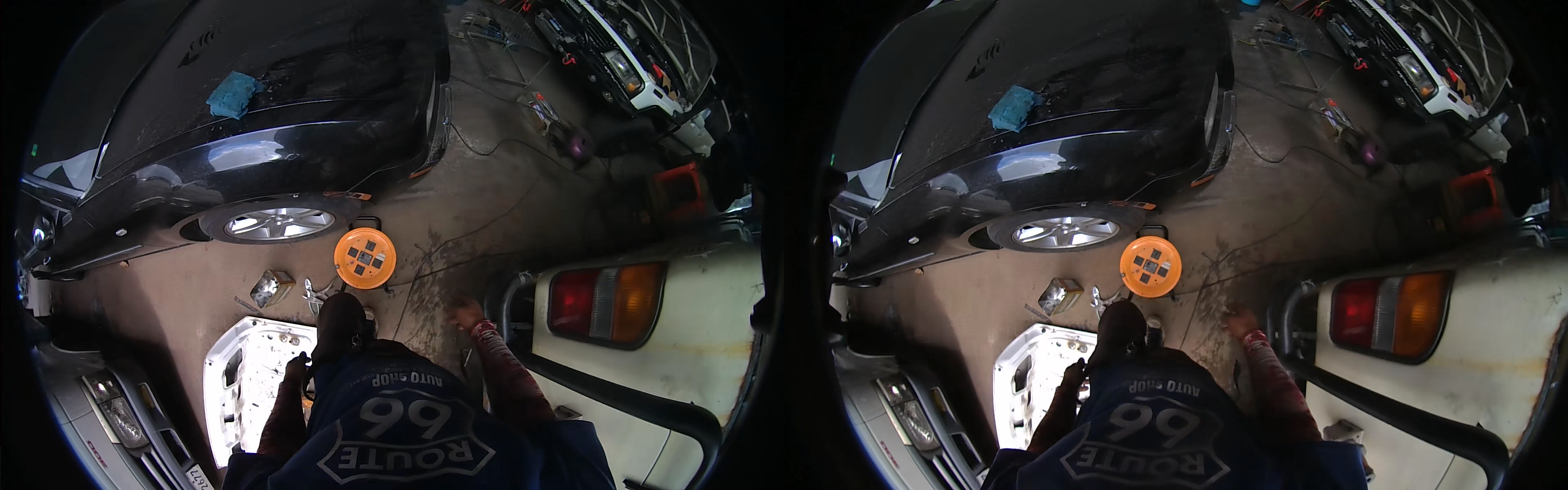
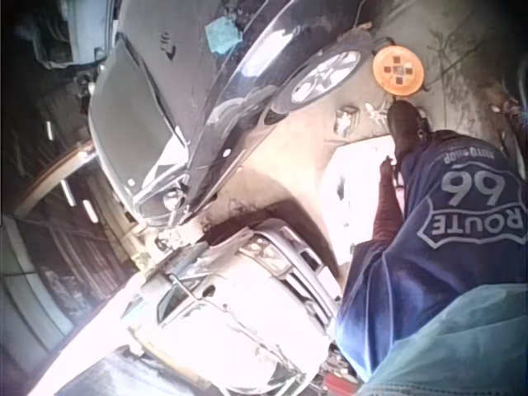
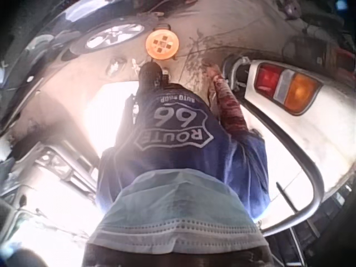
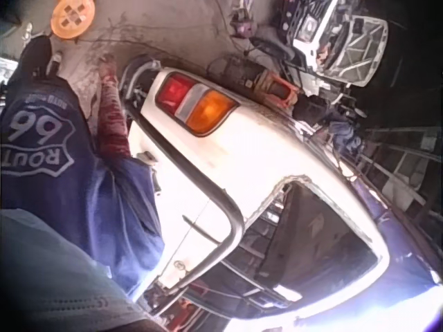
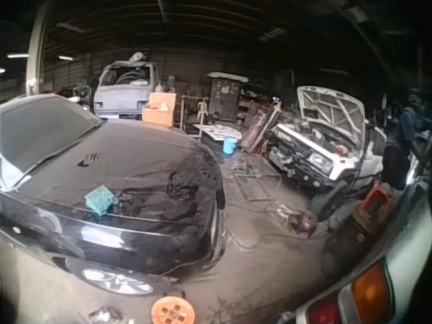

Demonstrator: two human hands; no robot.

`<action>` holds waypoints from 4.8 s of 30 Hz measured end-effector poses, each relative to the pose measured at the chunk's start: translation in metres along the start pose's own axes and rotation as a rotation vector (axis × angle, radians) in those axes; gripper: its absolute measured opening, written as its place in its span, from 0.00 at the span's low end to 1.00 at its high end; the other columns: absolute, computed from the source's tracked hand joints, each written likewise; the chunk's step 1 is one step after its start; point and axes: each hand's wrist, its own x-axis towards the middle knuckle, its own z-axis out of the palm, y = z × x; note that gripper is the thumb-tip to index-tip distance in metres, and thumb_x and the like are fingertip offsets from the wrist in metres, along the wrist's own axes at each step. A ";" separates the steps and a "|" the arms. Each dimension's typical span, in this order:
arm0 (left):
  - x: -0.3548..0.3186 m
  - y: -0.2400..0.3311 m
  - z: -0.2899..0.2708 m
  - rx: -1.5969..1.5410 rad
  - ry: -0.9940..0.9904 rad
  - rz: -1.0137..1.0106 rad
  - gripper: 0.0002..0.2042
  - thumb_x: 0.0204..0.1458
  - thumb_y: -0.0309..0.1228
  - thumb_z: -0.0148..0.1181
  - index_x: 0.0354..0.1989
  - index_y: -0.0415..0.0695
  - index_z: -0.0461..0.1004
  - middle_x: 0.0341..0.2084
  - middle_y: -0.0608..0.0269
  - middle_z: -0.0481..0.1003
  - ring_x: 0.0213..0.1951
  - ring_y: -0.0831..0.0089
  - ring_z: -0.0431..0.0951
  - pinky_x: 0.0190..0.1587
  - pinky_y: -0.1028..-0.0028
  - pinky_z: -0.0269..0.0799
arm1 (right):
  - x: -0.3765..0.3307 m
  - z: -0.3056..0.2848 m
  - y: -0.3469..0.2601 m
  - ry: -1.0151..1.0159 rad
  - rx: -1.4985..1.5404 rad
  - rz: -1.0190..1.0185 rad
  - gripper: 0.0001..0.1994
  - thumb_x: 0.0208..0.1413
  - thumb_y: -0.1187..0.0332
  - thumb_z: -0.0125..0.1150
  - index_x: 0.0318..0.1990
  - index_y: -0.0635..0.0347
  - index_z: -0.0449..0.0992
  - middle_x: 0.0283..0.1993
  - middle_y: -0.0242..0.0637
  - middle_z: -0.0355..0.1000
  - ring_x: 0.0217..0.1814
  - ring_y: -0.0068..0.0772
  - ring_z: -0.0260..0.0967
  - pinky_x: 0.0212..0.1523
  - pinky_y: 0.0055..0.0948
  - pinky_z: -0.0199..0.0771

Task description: The person uses a hammer and drill bit to mark a spot on a white car part, then drills multiple holes into it using a power drill. The person sits on the floor during the task.

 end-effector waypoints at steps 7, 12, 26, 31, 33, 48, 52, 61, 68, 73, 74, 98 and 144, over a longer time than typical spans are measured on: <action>0.086 0.152 -0.025 -0.020 -0.660 -0.628 0.22 0.63 0.50 0.61 0.62 0.55 0.75 0.49 0.54 0.81 0.49 0.50 0.82 0.49 0.40 0.80 | -0.036 -0.032 -0.031 0.123 0.212 0.118 0.29 0.65 0.68 0.61 0.73 0.57 0.67 0.51 0.45 0.83 0.37 0.40 0.84 0.30 0.34 0.78; 0.170 0.226 0.004 0.119 -0.772 -0.577 0.20 0.63 0.48 0.62 0.59 0.55 0.76 0.47 0.55 0.81 0.47 0.51 0.82 0.47 0.42 0.80 | 0.013 -0.070 -0.030 0.122 0.184 0.185 0.30 0.63 0.68 0.63 0.73 0.59 0.67 0.49 0.45 0.83 0.37 0.40 0.84 0.32 0.35 0.79; 0.373 0.579 0.058 0.106 -0.731 -0.434 0.17 0.60 0.45 0.63 0.53 0.53 0.79 0.42 0.58 0.82 0.43 0.55 0.83 0.41 0.46 0.81 | 0.239 -0.354 -0.222 0.150 0.478 0.071 0.27 0.72 0.50 0.53 0.74 0.48 0.66 0.59 0.43 0.80 0.52 0.48 0.82 0.46 0.42 0.82; 0.426 0.665 0.097 0.027 -0.771 -0.356 0.15 0.59 0.44 0.64 0.51 0.52 0.80 0.40 0.59 0.82 0.41 0.57 0.84 0.39 0.48 0.82 | 0.265 -0.421 -0.159 0.001 0.674 0.380 0.20 0.70 0.51 0.53 0.63 0.45 0.75 0.52 0.37 0.80 0.49 0.46 0.81 0.41 0.46 0.80; 0.449 0.705 0.125 0.042 -0.708 -0.348 0.14 0.57 0.43 0.64 0.46 0.50 0.82 0.36 0.60 0.82 0.37 0.58 0.84 0.34 0.52 0.82 | 0.279 -0.424 -0.114 -0.043 -0.224 0.188 0.20 0.70 0.51 0.48 0.60 0.45 0.77 0.53 0.40 0.80 0.53 0.50 0.80 0.48 0.51 0.79; 0.578 1.067 0.212 0.231 -0.194 0.127 0.19 0.59 0.46 0.66 0.53 0.49 0.84 0.48 0.53 0.85 0.47 0.53 0.86 0.50 0.56 0.81 | 0.530 -0.710 -0.337 0.009 -0.136 0.349 0.22 0.71 0.50 0.42 0.61 0.45 0.76 0.63 0.38 0.75 0.63 0.54 0.72 0.52 0.59 0.74; 0.605 1.168 0.184 0.070 -0.103 0.080 0.22 0.58 0.51 0.68 0.53 0.48 0.84 0.49 0.55 0.85 0.52 0.56 0.85 0.53 0.58 0.81 | 0.629 -0.819 -0.460 0.033 -0.033 0.406 0.22 0.71 0.49 0.41 0.62 0.45 0.76 0.66 0.37 0.74 0.65 0.55 0.70 0.52 0.60 0.73; 0.806 1.325 0.119 0.500 -0.261 0.343 0.24 0.55 0.51 0.68 0.54 0.48 0.81 0.39 0.57 0.85 0.45 0.55 0.86 0.49 0.57 0.83 | 0.890 -0.897 -0.752 0.034 0.328 0.161 0.25 0.71 0.56 0.51 0.73 0.41 0.61 0.64 0.43 0.75 0.57 0.58 0.78 0.51 0.63 0.76; 0.917 1.528 -0.005 0.089 0.059 0.136 0.21 0.65 0.48 0.60 0.49 0.40 0.81 0.35 0.53 0.85 0.33 0.65 0.88 0.39 0.62 0.83 | 0.955 -0.853 -0.892 -0.075 -0.058 0.146 0.23 0.63 0.62 0.63 0.65 0.50 0.71 0.54 0.41 0.78 0.51 0.45 0.79 0.45 0.48 0.80; 0.998 1.615 -0.074 0.084 0.237 0.095 0.22 0.63 0.49 0.61 0.50 0.42 0.82 0.33 0.51 0.85 0.36 0.62 0.88 0.43 0.59 0.83 | 1.049 -0.866 -0.967 -0.123 -0.313 0.203 0.19 0.63 0.58 0.62 0.59 0.50 0.74 0.52 0.41 0.79 0.53 0.43 0.79 0.49 0.47 0.79; 1.021 1.619 -0.081 0.050 0.200 0.011 0.23 0.62 0.51 0.60 0.50 0.42 0.83 0.35 0.49 0.85 0.38 0.59 0.88 0.44 0.58 0.83 | 1.076 -0.871 -0.983 -0.135 -0.360 0.210 0.18 0.63 0.58 0.62 0.58 0.50 0.74 0.52 0.40 0.79 0.53 0.42 0.78 0.50 0.47 0.78; 1.353 1.774 -0.278 -0.846 -0.202 -0.551 0.26 0.58 0.58 0.65 0.54 0.49 0.84 0.42 0.59 0.86 0.38 0.64 0.88 0.36 0.59 0.87 | 1.644 -0.630 -1.840 -0.298 -0.388 -0.261 0.18 0.61 0.67 0.66 0.58 0.50 0.73 0.40 0.35 0.79 0.34 0.39 0.82 0.26 0.41 0.79; 1.718 1.507 -1.468 -1.360 0.893 -0.625 0.15 0.63 0.35 0.58 0.50 0.37 0.80 0.30 0.57 0.81 0.28 0.66 0.84 0.24 0.68 0.77 | 1.785 0.716 -2.554 -0.784 -1.219 -0.252 0.30 0.62 0.63 0.65 0.72 0.56 0.70 0.51 0.38 0.81 0.44 0.32 0.83 0.35 0.37 0.80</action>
